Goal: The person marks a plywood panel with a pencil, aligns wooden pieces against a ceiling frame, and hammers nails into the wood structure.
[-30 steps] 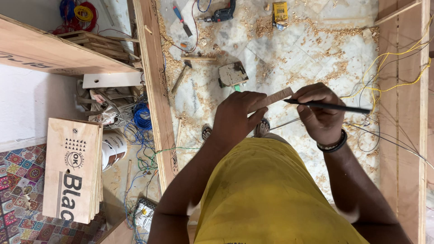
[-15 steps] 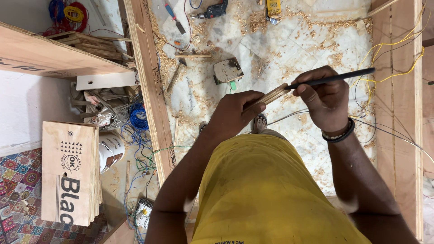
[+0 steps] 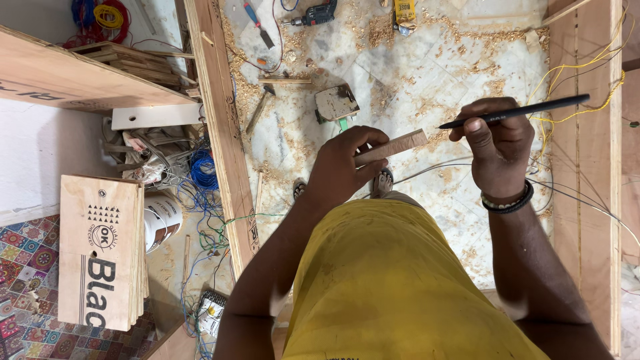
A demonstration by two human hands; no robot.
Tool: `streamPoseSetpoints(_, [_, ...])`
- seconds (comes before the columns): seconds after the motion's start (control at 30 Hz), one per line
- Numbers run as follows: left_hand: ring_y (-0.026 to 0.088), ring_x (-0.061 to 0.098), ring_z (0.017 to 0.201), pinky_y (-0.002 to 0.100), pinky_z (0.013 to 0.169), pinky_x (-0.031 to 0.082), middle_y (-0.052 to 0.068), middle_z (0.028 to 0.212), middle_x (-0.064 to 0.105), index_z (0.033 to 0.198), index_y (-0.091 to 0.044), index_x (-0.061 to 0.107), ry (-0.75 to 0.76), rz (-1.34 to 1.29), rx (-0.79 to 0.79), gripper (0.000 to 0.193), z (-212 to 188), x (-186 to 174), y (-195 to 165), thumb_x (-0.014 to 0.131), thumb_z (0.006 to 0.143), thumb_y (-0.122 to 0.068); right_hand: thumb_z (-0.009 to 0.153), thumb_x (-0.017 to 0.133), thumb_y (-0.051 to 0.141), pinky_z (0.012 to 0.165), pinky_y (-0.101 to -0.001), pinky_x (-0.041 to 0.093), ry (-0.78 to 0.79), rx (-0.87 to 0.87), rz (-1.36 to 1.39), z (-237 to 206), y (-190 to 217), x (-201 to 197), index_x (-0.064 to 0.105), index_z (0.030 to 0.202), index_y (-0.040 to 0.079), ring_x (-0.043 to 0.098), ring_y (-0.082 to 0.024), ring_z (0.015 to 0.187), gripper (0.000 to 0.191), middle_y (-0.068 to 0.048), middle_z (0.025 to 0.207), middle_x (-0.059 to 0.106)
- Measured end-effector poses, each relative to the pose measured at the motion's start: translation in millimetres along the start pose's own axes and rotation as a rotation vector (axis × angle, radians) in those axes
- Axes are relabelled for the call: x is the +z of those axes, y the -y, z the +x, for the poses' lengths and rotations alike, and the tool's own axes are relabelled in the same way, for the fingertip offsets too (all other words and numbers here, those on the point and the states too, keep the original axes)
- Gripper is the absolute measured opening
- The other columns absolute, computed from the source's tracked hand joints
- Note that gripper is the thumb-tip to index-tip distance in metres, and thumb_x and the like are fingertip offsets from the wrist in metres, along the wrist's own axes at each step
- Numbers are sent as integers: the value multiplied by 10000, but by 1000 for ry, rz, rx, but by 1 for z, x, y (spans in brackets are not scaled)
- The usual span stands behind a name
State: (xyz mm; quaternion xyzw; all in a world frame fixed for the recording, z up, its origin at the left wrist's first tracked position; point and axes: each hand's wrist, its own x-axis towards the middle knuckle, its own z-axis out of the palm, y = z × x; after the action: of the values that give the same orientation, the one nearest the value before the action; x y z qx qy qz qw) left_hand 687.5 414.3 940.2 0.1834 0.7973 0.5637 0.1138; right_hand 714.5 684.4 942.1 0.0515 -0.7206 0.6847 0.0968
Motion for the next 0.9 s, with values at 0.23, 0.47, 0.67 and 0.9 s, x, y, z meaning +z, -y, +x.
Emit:
streamPoseSetpoints(0.23, [228, 637, 981, 400, 861, 482, -16, 1034, 670, 1082, -145, 652, -216, 349, 239, 297, 0, 4, -1, 808, 835, -97, 1116, 664, 84, 990, -316, 600, 50, 2, -58, -9, -3, 17, 586, 1324, -25, 717, -191, 1093, 247, -172, 1154, 725])
streamPoseSetpoints(0.47, [225, 635, 980, 394, 851, 470, -13, 1039, 671, 1089, -145, 656, -244, 378, 242, 296, 0, 3, -3, 797, 835, -86, 1099, 649, 63, 1052, -337, 600, 63, 44, -22, -14, -4, 24, 575, 1323, -21, 722, -186, 1118, 250, -163, 1220, 730])
streamPoseSetpoints(0.67, [225, 636, 978, 392, 853, 471, -14, 1039, 675, 1092, -147, 660, -239, 369, 231, 286, 1, 4, -3, 803, 851, -88, 1046, 686, 5, 1062, -357, 600, 72, 49, -35, -11, -5, 24, 548, 1356, -8, 707, -201, 1180, 339, -167, 1263, 706])
streamPoseSetpoints(0.9, [235, 639, 991, 400, 870, 480, 6, 1057, 675, 1120, -139, 667, -223, 375, 237, 310, 1, 7, -2, 807, 846, -98, 1011, 700, -48, 1075, -365, 608, 132, 68, -40, -7, -10, 29, 558, 1343, -2, 695, -207, 1221, 364, -166, 1299, 694])
